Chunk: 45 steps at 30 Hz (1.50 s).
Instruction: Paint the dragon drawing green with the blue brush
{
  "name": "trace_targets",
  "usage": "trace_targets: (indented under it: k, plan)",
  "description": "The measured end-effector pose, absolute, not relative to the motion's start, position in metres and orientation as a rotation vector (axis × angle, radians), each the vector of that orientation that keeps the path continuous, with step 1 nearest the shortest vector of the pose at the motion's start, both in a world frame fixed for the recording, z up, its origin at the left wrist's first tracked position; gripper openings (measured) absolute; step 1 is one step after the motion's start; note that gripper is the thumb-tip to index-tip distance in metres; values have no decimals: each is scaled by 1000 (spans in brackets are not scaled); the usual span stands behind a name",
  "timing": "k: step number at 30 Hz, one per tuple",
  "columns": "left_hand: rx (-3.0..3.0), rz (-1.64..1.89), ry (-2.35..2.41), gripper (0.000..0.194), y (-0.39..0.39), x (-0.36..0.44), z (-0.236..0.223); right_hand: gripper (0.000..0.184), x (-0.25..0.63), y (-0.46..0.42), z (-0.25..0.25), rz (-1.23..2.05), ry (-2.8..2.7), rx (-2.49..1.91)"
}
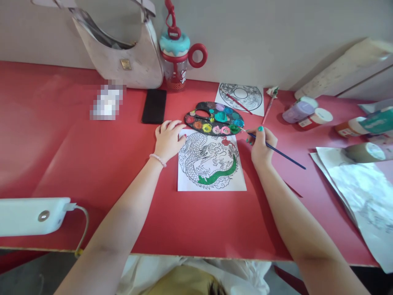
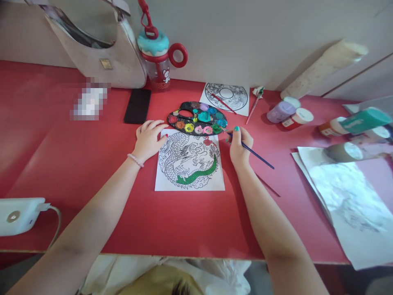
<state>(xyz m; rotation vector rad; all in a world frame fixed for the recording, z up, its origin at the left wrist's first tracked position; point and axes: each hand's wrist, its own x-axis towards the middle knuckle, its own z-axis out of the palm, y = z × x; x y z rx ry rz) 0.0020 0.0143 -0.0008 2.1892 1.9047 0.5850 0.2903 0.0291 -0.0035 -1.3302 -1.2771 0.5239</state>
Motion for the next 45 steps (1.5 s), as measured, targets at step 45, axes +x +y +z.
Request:
trace_targets:
  k: [45]
  plan:
    - [2166,592,1894,32,14,2,1,44,237,-24,18,1334,-1824,-973]
